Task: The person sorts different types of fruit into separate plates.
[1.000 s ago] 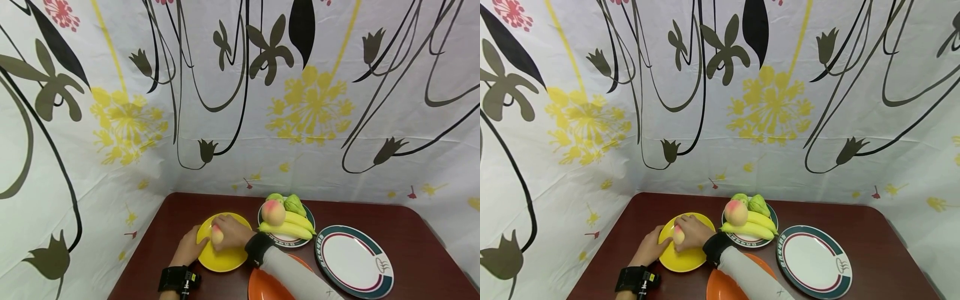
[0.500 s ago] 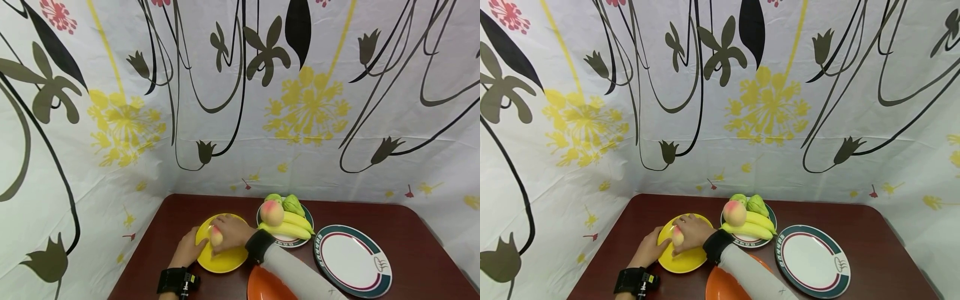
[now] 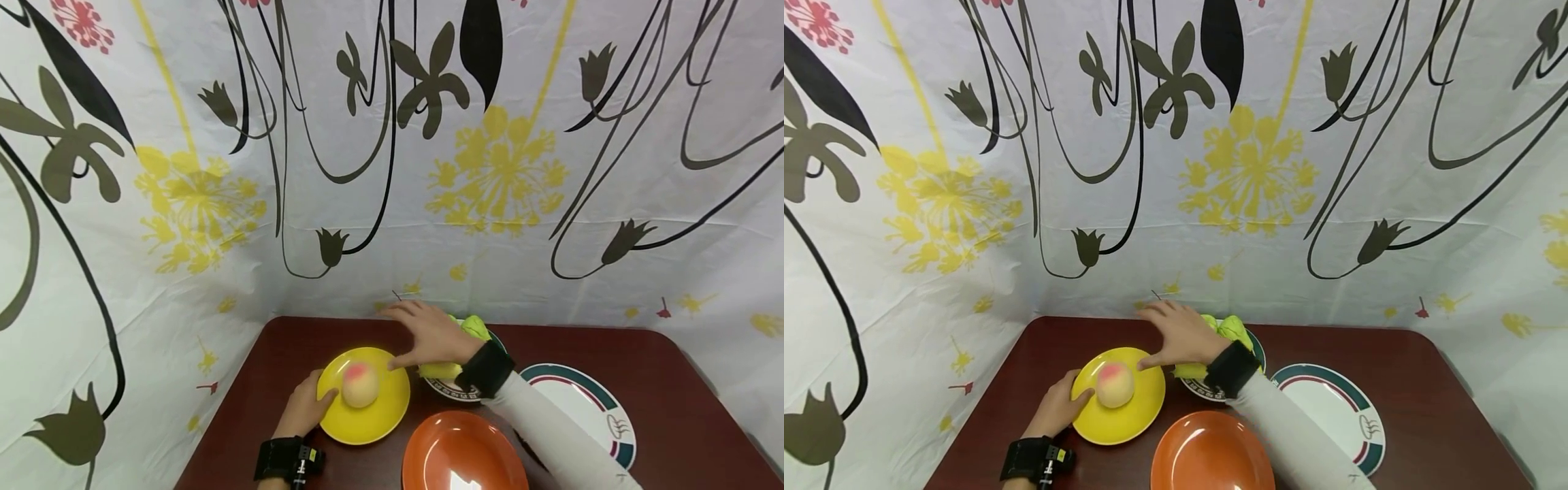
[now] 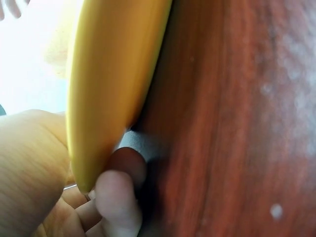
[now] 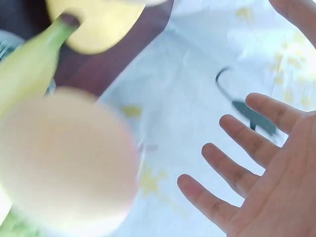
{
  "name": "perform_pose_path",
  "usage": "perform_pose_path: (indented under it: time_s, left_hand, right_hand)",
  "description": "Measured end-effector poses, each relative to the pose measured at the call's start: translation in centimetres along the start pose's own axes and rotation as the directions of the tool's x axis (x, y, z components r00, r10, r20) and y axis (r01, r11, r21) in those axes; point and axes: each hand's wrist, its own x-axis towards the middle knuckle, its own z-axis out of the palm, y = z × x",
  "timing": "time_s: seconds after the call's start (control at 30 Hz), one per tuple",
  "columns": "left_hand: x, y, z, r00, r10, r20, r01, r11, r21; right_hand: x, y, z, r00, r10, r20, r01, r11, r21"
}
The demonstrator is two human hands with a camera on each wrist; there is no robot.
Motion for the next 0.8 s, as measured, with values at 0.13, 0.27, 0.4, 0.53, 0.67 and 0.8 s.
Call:
perform_pose_path:
  time_s: [0.13, 0.27, 0.4, 0.53, 0.67, 0.8]
  left_hand:
    - [0.0, -0.1, 0.0, 1.000, 0.005, -0.003, -0.005, 1.000, -0.003]
    - [0.0, -0.1, 0.1, 1.000, 0.006, -0.006, -0.006, 1.000, -0.004]
    - [0.0, -0.1, 0.1, 1.000, 0.006, -0.006, -0.006, 1.000, 0.003]
    - [0.0, -0.1, 0.2, 1.000, 0.000, -0.004, 0.000, 1.000, 0.009]
    - [0.1, -0.1, 0.3, 1.000, -0.005, -0.006, 0.005, 1.000, 0.011]
    - [0.3, -0.1, 0.3, 1.000, -0.021, -0.002, 0.021, 1.000, 0.010]
  right_hand:
    - [-1.9, 2.2, -0.6, 0.999, 0.043, 0.005, -0.043, 0.999, -0.013]
    - [-3.4, 3.8, 0.1, 0.996, 0.083, 0.014, -0.083, 0.996, -0.031]
    - [-4.2, 4.9, 1.1, 0.994, 0.112, 0.016, -0.111, 0.992, -0.054]
    - [-4.7, 5.4, 1.8, 0.993, 0.119, 0.023, -0.118, 0.991, -0.058]
    - [-5.0, 5.8, 2.3, 0.994, 0.110, 0.003, -0.110, 0.993, -0.046]
    - [-4.9, 6.1, 2.9, 0.996, 0.091, -0.024, -0.092, 0.996, -0.017]
